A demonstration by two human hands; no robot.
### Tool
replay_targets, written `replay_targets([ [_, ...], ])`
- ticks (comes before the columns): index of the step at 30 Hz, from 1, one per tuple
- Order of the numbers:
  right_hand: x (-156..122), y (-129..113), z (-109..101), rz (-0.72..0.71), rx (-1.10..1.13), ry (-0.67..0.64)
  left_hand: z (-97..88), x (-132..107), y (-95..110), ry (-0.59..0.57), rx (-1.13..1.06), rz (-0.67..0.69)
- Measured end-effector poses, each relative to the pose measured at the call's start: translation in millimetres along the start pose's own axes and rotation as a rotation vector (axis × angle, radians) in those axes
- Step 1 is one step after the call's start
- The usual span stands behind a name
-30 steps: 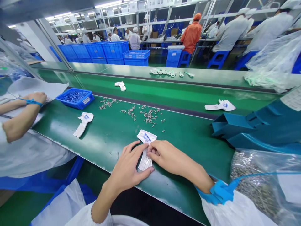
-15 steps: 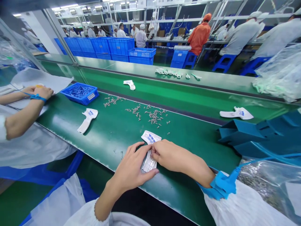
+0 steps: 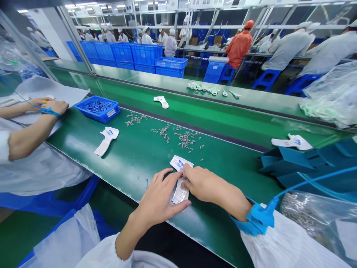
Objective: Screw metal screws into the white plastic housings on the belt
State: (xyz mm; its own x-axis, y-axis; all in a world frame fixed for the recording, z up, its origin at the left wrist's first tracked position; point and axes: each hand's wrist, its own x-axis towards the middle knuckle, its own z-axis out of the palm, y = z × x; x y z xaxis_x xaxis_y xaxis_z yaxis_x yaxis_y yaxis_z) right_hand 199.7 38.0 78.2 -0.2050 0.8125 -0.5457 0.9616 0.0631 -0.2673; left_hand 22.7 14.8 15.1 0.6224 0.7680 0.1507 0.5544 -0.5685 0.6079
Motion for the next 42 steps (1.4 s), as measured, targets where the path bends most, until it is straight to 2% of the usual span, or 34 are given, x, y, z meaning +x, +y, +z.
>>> replay_targets([
  [5, 4, 29, 0, -0.212, 0.188, 0.09, 1.1, -1, -1, 0.033, 0.019, 0.005],
  [6, 6, 40, 0, -0.226, 0.214, 0.161, 1.2, -2, -1, 0.04, 0.021, 0.003],
  [9, 14, 75, 4, -0.131, 0.162, 0.497, 1.1, -4, -1, 0.053, 0.02, 0.002],
  [11, 22, 95, 12, -0.125, 0.114, 0.57, 0.9, -4, 0, 0.059, 0.016, 0.001],
  [15, 33, 111, 28, -0.133, 0.054, 0.598, 1.2, -3, 0, 0.071, 0.034, 0.02],
  [18, 34, 106, 34, -0.118, 0.011, 0.644, 2.1, -2, -1, 0.081, 0.073, 0.038],
  [22, 31, 97, 34, -0.168, -0.047, 0.695, 5.2, -1, -1, 0.106, 0.14, 0.063],
  [25, 29, 92, 33, -0.179, -0.061, 0.686, 8.6, -2, -1, 0.162, 0.222, 0.099],
  [29, 26, 91, 30, -0.124, -0.045, 0.675, 12.1, -2, -2, 0.204, 0.348, 0.145],
  [33, 20, 94, 26, -0.059, 0.022, 0.591, 13.4, -2, -3, 0.216, 0.44, 0.17],
  [38, 16, 98, 25, -0.026, 0.07, 0.558, 11.2, -1, -1, 0.177, 0.399, 0.159],
  [42, 18, 98, 28, -0.073, 0.109, 0.557, 9.5, 0, 1, 0.145, 0.299, 0.113],
])
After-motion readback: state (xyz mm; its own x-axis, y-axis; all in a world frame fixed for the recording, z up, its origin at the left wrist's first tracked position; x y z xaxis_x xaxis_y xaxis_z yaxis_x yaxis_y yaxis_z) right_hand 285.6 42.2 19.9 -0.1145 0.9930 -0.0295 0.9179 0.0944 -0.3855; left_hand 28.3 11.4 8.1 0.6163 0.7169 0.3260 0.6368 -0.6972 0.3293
